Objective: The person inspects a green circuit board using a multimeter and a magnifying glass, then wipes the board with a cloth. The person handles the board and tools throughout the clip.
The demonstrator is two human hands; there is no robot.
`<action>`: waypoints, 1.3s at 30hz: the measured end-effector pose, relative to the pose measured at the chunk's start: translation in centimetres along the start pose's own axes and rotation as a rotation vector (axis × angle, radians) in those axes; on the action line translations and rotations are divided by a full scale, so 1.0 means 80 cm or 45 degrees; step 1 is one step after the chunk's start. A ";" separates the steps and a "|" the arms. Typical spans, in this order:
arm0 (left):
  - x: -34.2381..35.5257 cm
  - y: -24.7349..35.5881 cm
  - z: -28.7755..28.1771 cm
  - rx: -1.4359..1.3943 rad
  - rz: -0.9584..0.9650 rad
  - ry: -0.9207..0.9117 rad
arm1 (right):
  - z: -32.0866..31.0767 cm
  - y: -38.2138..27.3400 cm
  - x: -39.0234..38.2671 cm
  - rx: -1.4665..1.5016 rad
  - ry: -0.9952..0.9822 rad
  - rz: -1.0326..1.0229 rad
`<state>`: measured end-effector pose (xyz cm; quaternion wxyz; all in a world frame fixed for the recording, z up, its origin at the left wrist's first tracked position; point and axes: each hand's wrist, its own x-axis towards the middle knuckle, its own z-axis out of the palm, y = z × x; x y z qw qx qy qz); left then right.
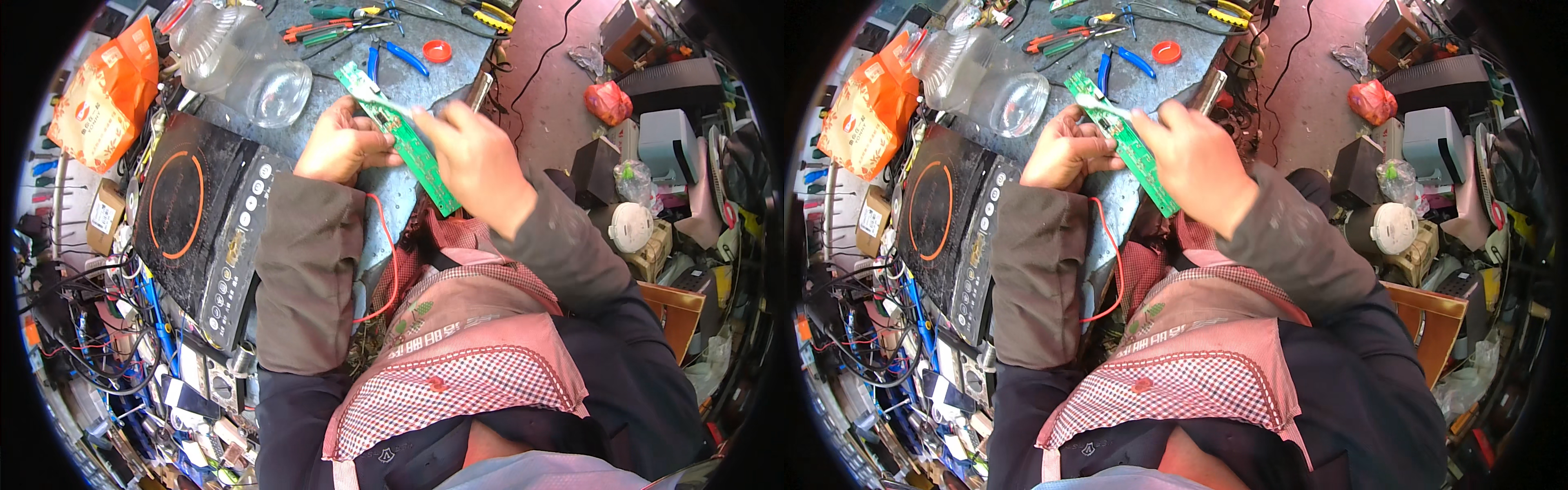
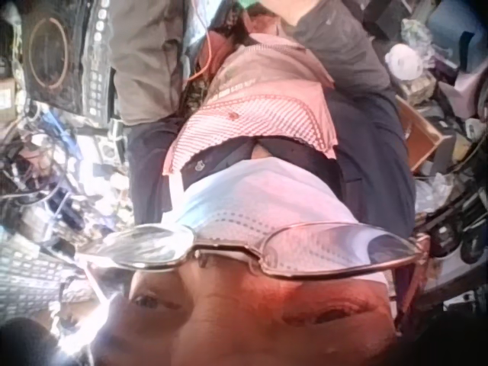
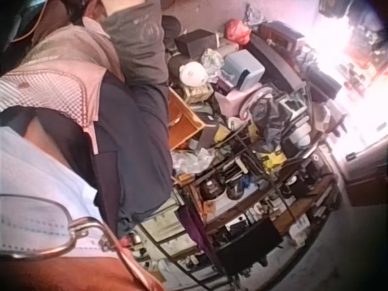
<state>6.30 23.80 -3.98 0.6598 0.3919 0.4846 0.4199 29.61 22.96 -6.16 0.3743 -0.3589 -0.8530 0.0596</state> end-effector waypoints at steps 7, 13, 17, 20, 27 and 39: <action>0.001 0.001 0.009 0.074 0.046 0.060 | -0.001 -0.008 0.019 -0.057 -0.032 0.003; 0.000 0.001 0.008 0.003 0.061 0.065 | -0.013 -0.018 0.010 -0.074 -0.091 -0.003; 0.002 0.001 0.011 0.038 0.042 0.075 | 0.005 -0.008 0.037 0.057 0.025 -0.032; 0.000 0.000 0.005 -0.011 0.049 0.042 | 0.020 0.001 0.047 0.124 0.024 -0.026; 0.002 0.000 0.008 0.037 0.050 0.047 | 0.015 -0.003 0.042 0.108 0.050 0.000; 0.003 -0.003 0.006 -0.021 0.060 0.059 | 0.021 -0.006 0.048 0.116 0.013 0.027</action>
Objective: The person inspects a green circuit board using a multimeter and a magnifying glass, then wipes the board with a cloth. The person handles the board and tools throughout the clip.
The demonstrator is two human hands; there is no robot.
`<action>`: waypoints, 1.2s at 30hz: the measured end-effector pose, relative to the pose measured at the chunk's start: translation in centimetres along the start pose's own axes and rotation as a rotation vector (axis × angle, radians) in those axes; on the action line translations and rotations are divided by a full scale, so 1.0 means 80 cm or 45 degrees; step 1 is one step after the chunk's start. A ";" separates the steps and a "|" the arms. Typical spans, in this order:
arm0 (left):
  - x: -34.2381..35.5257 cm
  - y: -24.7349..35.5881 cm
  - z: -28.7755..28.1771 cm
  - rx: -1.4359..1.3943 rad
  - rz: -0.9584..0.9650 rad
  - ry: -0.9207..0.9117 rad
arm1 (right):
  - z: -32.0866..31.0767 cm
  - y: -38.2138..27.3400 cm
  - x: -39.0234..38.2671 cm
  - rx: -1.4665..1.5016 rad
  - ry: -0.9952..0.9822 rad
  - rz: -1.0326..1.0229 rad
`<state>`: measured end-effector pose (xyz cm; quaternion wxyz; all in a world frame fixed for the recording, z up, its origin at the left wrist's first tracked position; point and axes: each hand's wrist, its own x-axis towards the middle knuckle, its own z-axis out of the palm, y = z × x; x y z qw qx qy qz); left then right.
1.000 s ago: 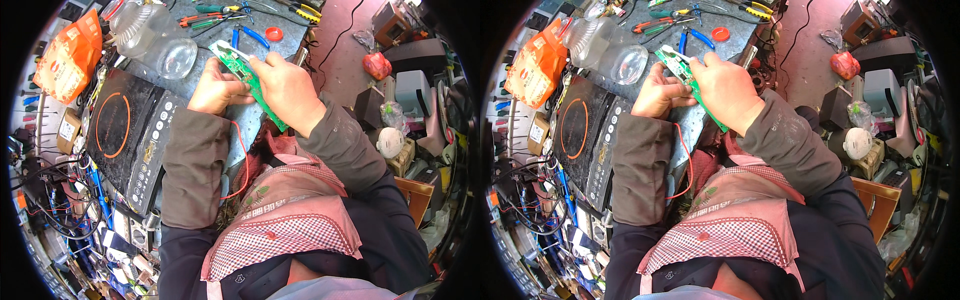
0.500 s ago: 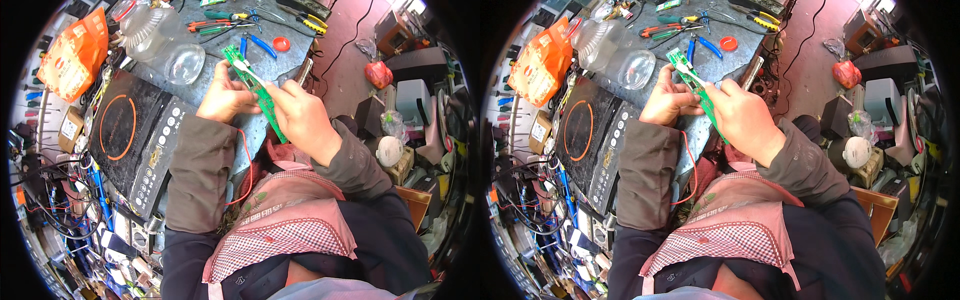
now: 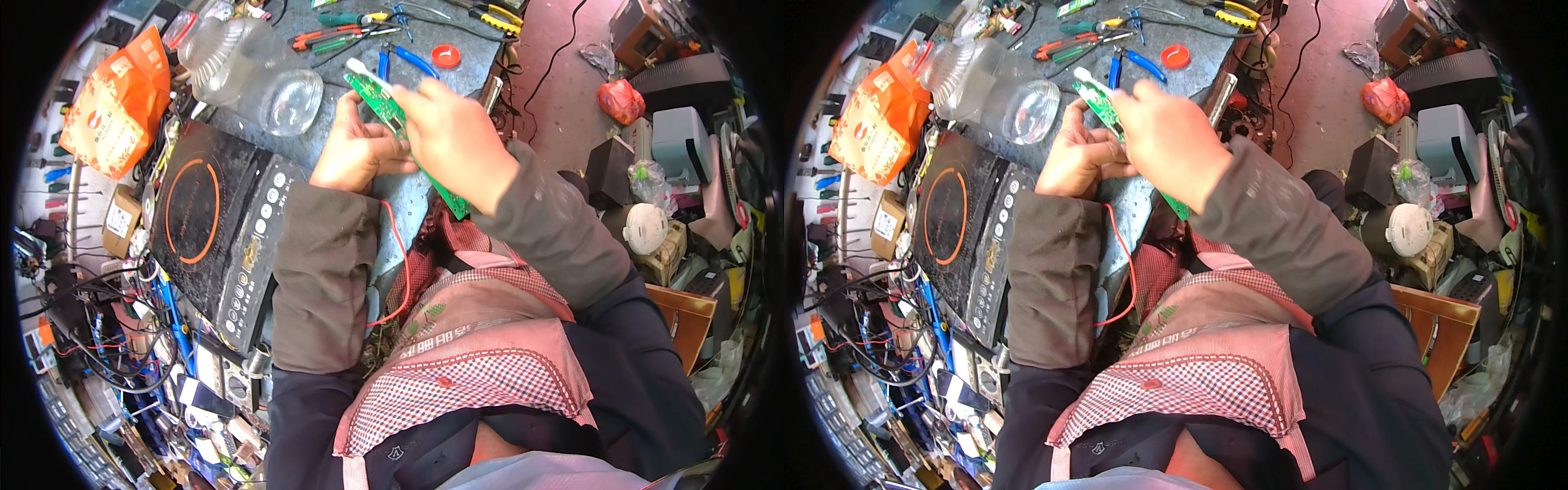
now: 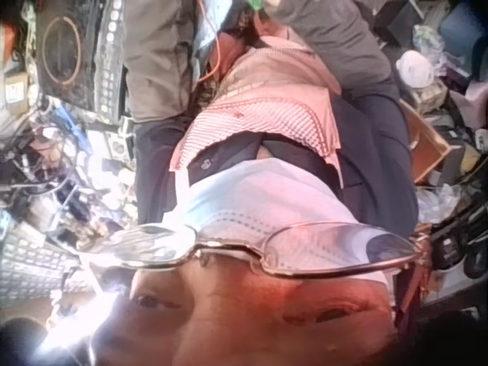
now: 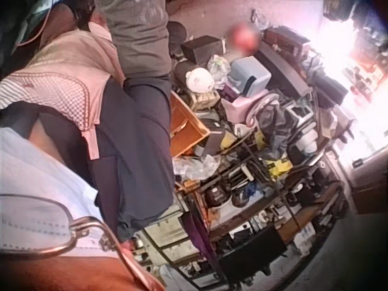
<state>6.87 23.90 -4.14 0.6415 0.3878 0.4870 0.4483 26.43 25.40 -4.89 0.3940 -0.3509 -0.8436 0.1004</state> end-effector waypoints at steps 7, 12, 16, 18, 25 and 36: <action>0.004 -0.004 0.001 -0.006 0.014 -0.033 | 0.000 -0.004 -0.003 0.022 0.031 0.048; 0.001 -0.005 -0.008 -0.016 -0.012 -0.031 | -0.016 -0.015 -0.021 0.013 -0.092 0.051; 0.003 -0.002 0.000 0.024 -0.001 -0.051 | -0.003 0.002 -0.009 -0.004 0.056 0.034; -0.002 0.003 -0.001 0.049 -0.007 -0.026 | -0.009 0.002 -0.006 0.011 -0.016 0.028; 0.002 0.001 -0.001 0.124 0.002 -0.051 | -0.053 -0.008 -0.074 0.050 -0.021 0.024; -0.001 0.009 -0.002 0.055 -0.026 -0.046 | -0.038 0.008 -0.068 0.031 -0.078 -0.028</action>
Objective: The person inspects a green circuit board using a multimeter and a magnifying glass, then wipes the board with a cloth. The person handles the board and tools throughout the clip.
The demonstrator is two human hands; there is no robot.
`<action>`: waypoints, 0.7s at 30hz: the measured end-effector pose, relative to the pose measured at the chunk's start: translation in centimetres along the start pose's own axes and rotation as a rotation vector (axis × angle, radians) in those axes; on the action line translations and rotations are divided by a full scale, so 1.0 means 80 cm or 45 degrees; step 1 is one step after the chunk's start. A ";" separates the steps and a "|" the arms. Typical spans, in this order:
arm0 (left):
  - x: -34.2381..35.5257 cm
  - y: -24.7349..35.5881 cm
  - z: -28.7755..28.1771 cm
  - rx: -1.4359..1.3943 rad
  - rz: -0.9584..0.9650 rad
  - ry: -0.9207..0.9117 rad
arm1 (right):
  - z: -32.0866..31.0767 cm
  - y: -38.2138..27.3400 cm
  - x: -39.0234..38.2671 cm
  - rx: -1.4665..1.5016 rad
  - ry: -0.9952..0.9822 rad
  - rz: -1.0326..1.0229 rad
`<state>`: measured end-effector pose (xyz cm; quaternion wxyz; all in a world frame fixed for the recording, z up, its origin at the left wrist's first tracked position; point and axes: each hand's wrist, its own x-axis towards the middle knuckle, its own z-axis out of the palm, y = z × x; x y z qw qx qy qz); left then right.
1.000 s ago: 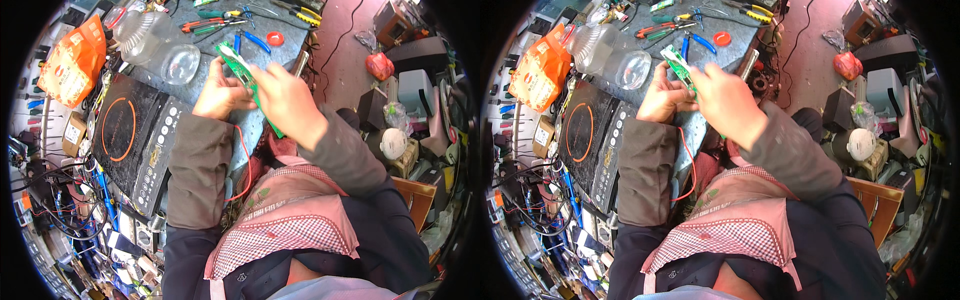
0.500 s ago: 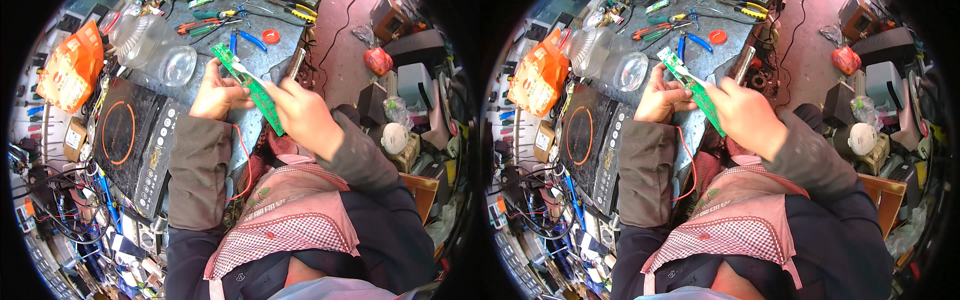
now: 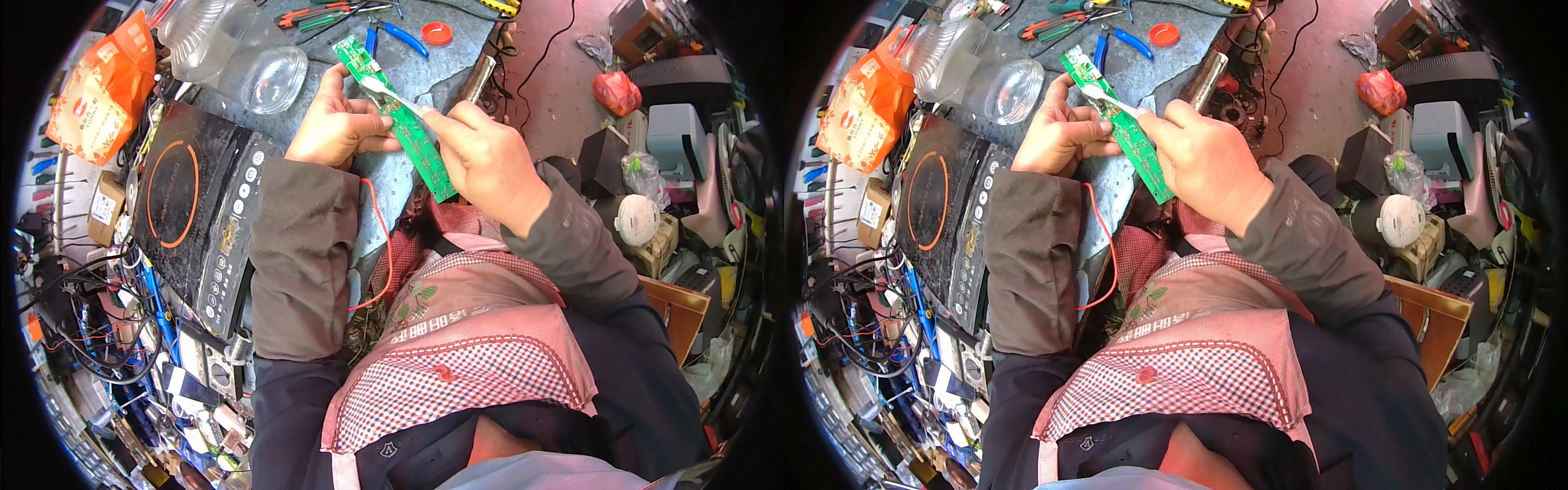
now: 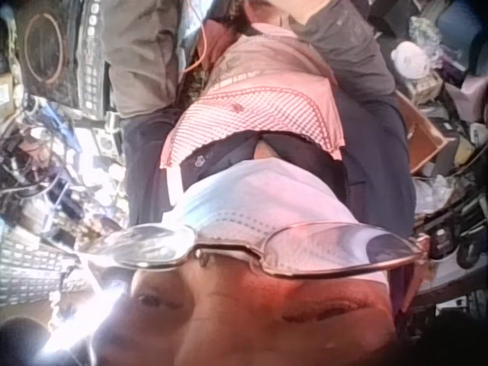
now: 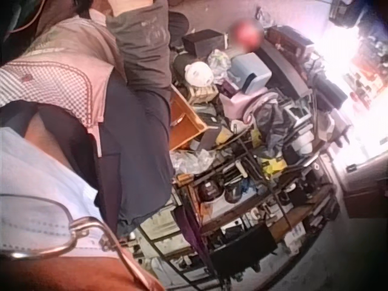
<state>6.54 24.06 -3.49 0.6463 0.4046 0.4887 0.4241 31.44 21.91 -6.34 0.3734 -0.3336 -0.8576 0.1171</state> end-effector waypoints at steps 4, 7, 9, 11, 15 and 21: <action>0.004 -0.011 -0.013 0.003 0.008 -0.066 | -0.014 -0.005 -0.049 0.038 -0.009 0.041; 0.003 -0.007 -0.002 0.023 0.009 -0.042 | -0.006 -0.003 -0.033 -0.014 0.064 -0.018; 0.000 -0.001 -0.001 0.006 -0.008 -0.038 | 0.000 -0.001 -0.017 0.036 0.067 0.018; -0.001 -0.009 -0.010 0.016 -0.007 -0.013 | -0.003 -0.002 -0.025 0.049 0.063 0.002; 0.003 -0.002 -0.004 0.075 -0.048 -0.068 | -0.011 -0.011 -0.057 0.063 0.075 0.041; 0.001 -0.007 -0.012 -0.028 -0.029 -0.068 | 0.008 -0.002 -0.045 -0.010 0.097 0.003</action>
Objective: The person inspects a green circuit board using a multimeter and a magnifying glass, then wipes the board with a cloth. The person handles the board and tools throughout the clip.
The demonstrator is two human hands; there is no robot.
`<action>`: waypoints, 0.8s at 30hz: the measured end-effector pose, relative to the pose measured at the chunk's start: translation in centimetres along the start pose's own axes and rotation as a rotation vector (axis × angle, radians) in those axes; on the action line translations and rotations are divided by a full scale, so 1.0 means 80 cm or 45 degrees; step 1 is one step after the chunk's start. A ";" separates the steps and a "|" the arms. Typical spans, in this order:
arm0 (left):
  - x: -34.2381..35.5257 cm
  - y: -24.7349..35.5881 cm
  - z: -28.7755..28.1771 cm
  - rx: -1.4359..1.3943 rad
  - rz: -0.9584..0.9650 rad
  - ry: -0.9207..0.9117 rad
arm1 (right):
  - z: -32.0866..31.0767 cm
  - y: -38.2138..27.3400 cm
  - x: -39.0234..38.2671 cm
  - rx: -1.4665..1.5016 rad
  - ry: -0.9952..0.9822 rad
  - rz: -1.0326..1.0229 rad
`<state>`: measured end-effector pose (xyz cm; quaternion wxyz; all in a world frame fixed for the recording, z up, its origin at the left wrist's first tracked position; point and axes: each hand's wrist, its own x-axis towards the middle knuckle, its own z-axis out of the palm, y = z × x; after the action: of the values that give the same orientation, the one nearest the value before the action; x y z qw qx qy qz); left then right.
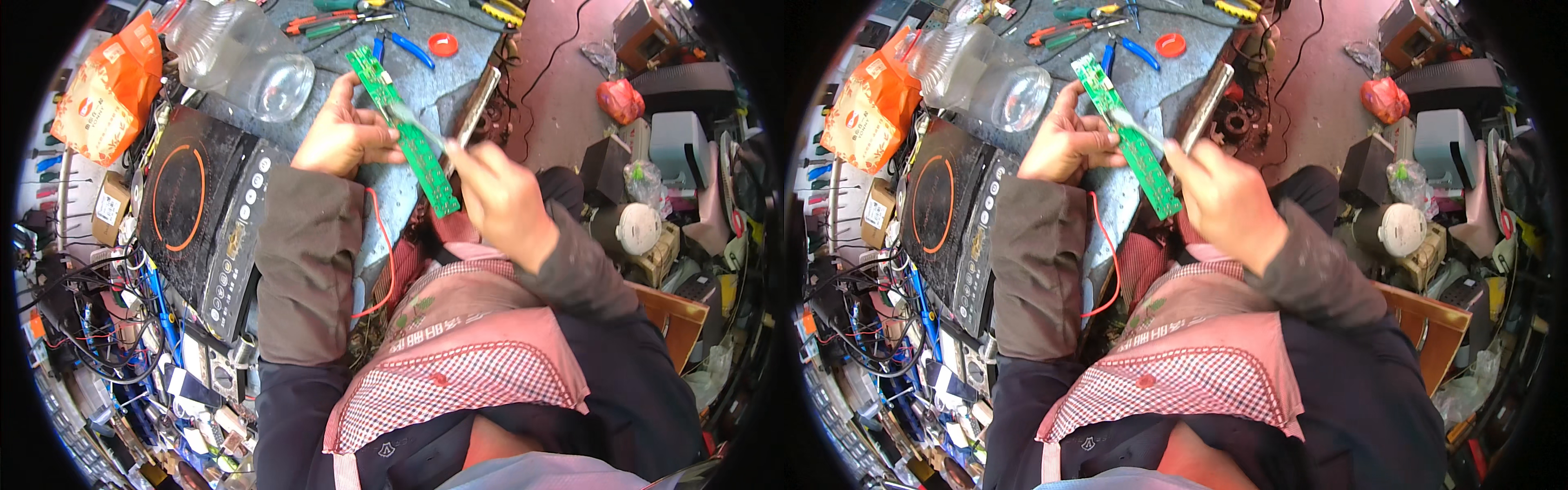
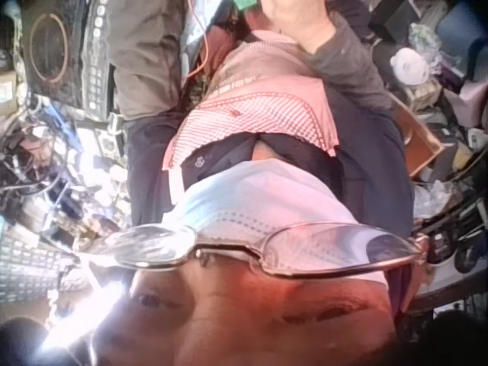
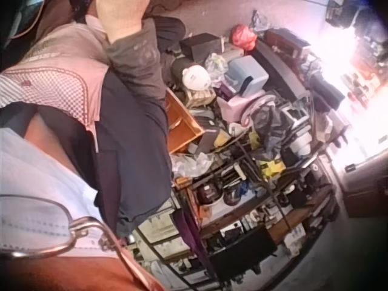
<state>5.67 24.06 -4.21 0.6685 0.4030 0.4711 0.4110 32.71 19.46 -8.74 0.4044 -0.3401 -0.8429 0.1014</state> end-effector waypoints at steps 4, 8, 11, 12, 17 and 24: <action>0.000 0.006 0.010 0.040 0.009 0.010 | 0.000 -0.009 0.020 -0.044 -0.013 0.049; -0.003 0.009 0.012 0.022 0.004 0.045 | 0.026 -0.002 0.079 -0.173 0.005 0.003; -0.003 0.002 0.010 0.008 0.019 0.044 | 0.006 -0.026 0.054 -0.258 -0.104 0.020; -0.002 0.001 0.010 0.016 0.019 0.047 | 0.004 -0.031 0.041 -0.259 -0.064 0.026; 0.000 0.009 0.014 -0.018 0.022 0.096 | 0.026 -0.011 0.088 -0.280 -0.044 0.033; 0.001 0.002 0.012 0.057 -0.002 0.040 | -0.012 -0.019 0.007 -0.029 -0.009 0.087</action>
<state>6.60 24.06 -3.90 0.6523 0.4108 0.4908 0.4060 32.43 18.63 -7.10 0.3939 -0.3730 -0.8333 0.1066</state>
